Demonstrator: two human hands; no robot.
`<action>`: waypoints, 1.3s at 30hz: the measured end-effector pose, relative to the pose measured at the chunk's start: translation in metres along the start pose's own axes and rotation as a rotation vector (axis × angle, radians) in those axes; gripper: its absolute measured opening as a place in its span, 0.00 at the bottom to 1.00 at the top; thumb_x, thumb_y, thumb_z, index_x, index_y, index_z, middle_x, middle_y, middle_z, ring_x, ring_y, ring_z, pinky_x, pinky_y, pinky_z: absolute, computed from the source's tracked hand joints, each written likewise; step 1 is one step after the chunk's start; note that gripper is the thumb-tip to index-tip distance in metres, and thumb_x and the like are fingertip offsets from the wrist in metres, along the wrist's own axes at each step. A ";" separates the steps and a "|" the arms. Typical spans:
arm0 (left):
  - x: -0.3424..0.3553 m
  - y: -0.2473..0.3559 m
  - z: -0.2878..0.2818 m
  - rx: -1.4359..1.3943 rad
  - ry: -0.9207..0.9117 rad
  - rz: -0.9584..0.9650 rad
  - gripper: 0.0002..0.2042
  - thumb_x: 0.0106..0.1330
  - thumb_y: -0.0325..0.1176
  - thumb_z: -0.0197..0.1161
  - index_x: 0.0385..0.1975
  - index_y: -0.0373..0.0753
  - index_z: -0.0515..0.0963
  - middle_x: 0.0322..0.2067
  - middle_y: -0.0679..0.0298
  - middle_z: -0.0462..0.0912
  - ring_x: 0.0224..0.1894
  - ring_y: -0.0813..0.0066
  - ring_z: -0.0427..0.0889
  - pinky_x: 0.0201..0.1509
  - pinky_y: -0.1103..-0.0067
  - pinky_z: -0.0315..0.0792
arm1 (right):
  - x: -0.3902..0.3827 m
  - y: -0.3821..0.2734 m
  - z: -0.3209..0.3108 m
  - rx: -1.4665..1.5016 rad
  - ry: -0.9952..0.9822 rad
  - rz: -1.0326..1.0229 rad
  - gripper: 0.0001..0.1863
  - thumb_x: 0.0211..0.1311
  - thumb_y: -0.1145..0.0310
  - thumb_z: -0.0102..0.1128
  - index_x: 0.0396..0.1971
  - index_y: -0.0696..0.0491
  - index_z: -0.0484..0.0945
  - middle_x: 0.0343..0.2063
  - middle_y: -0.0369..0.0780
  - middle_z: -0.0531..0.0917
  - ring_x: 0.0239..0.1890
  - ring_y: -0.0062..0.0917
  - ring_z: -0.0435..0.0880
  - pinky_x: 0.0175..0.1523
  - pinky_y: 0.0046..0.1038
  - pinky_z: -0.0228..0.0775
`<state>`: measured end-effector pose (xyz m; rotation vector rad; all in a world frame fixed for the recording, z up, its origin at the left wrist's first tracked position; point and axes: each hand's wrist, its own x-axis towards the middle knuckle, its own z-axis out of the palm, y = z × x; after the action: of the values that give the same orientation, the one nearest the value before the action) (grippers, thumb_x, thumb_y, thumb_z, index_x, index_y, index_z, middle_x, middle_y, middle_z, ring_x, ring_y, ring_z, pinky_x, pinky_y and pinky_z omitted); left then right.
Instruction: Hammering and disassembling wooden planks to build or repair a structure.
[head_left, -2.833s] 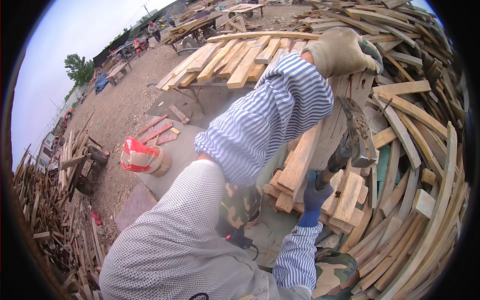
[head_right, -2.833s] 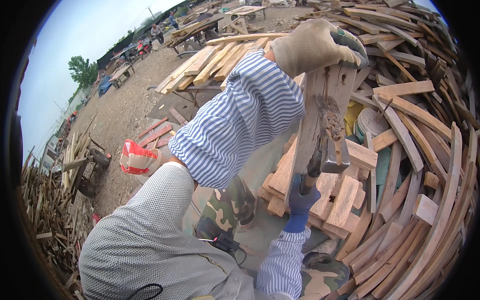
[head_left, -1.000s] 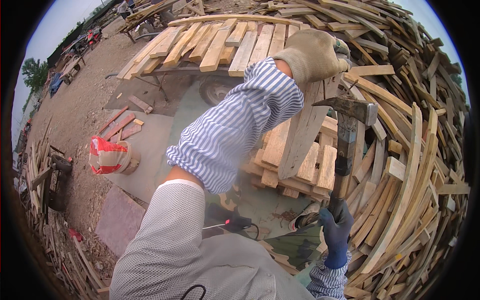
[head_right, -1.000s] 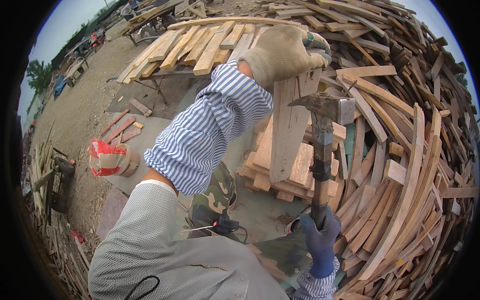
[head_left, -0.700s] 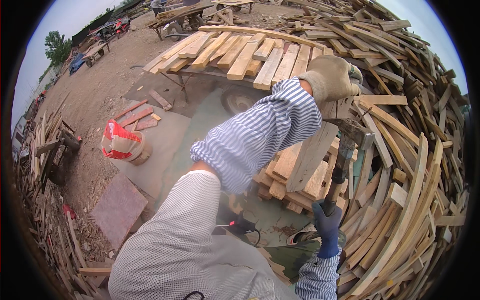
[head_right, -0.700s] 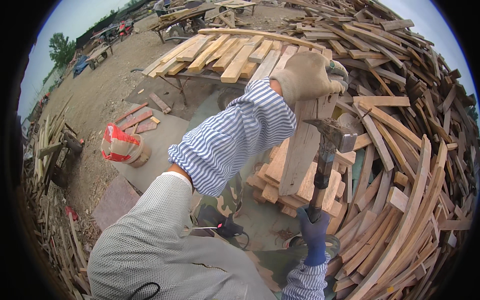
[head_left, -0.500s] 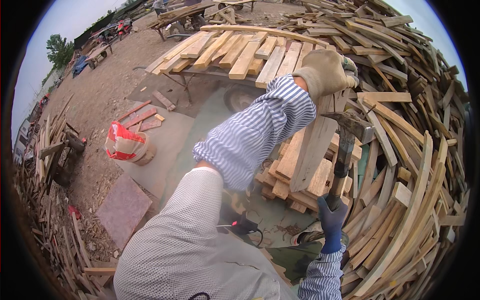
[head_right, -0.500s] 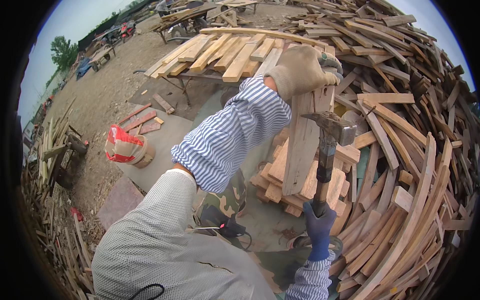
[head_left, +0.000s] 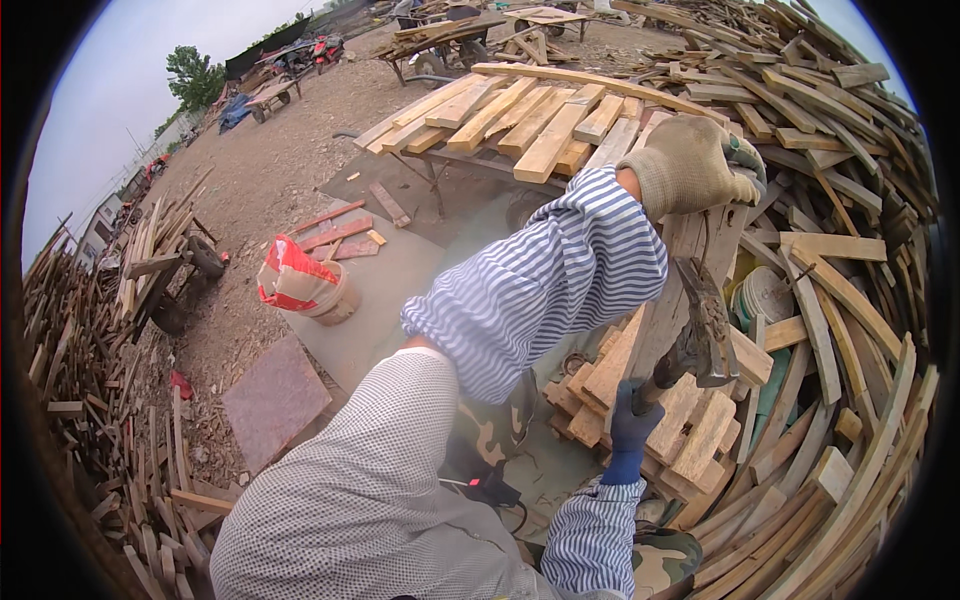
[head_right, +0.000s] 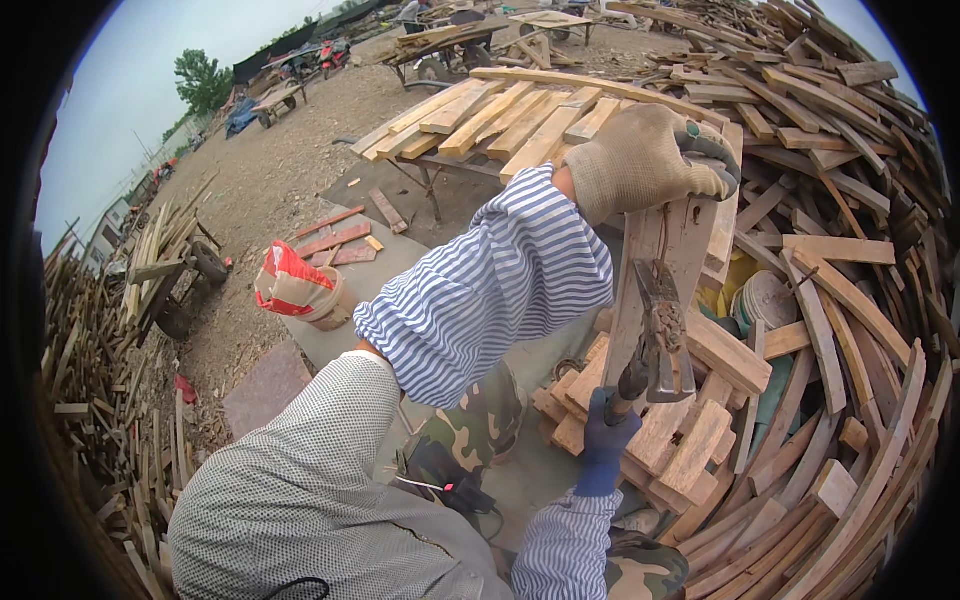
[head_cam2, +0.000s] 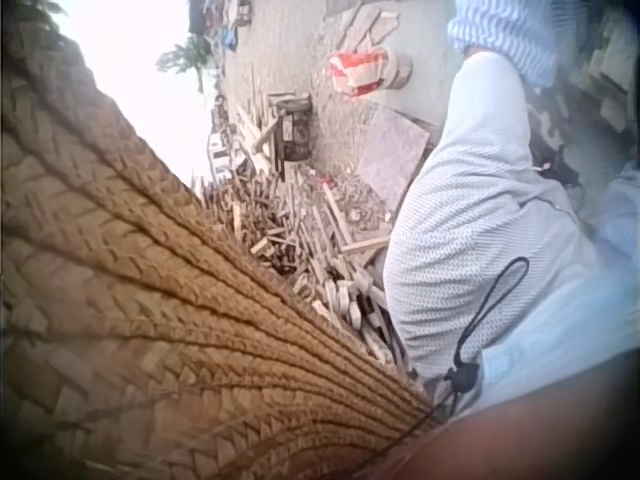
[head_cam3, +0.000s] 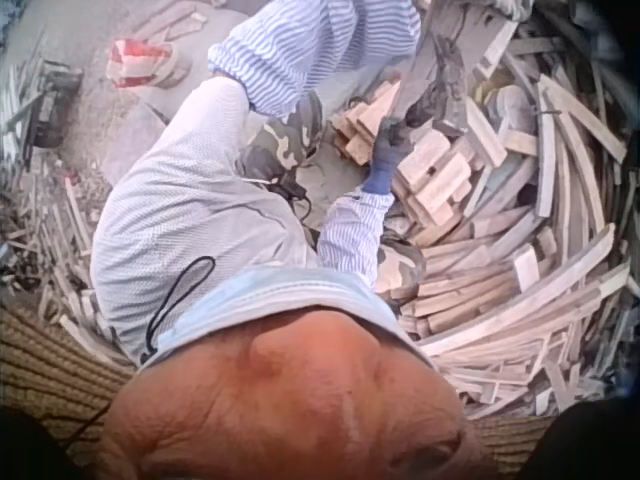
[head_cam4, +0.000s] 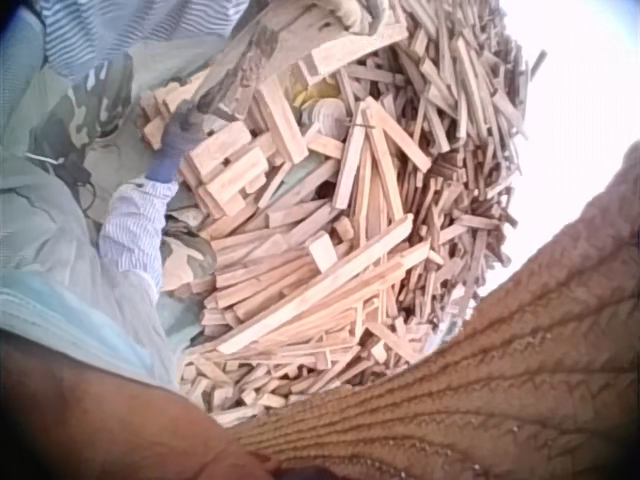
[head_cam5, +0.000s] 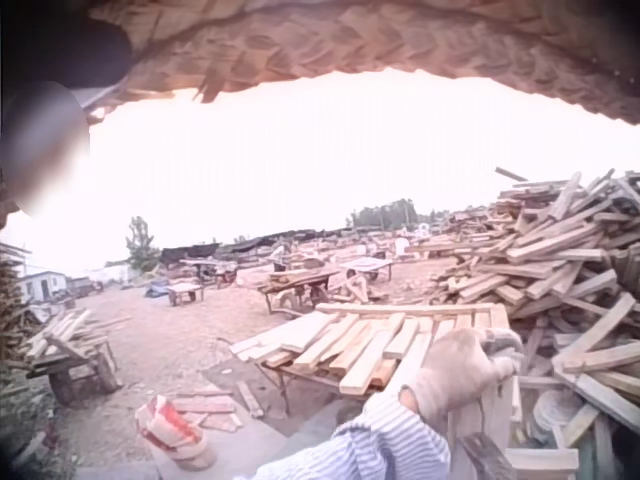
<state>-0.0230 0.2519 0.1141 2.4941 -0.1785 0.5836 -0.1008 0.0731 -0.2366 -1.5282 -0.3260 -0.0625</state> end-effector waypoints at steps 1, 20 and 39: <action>0.001 -0.006 -0.004 -0.033 0.017 -0.038 0.18 0.54 0.52 0.69 0.42 0.52 0.88 0.38 0.66 0.90 0.42 0.68 0.87 0.48 0.75 0.79 | 0.005 -0.002 0.002 -0.004 -0.044 -0.012 0.08 0.60 0.71 0.67 0.28 0.59 0.79 0.23 0.32 0.80 0.27 0.14 0.76 0.35 0.23 0.69; 0.000 0.037 0.013 0.134 0.055 0.100 0.16 0.56 0.51 0.68 0.41 0.53 0.88 0.36 0.63 0.90 0.35 0.70 0.89 0.45 0.75 0.83 | -0.018 -0.051 -0.061 0.099 -0.261 0.370 0.06 0.60 0.71 0.68 0.31 0.57 0.80 0.20 0.33 0.80 0.21 0.16 0.77 0.28 0.23 0.69; -0.032 0.049 -0.041 0.413 -0.320 0.097 0.19 0.56 0.50 0.67 0.42 0.45 0.86 0.36 0.56 0.88 0.38 0.65 0.88 0.47 0.70 0.82 | -0.156 -0.137 -0.202 -0.113 0.220 0.412 0.06 0.55 0.76 0.69 0.29 0.59 0.80 0.19 0.35 0.80 0.20 0.16 0.78 0.26 0.19 0.67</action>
<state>-0.0787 0.2341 0.1551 2.9868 -0.3306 0.2734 -0.2492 -0.1583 -0.1440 -1.6562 0.1723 0.0770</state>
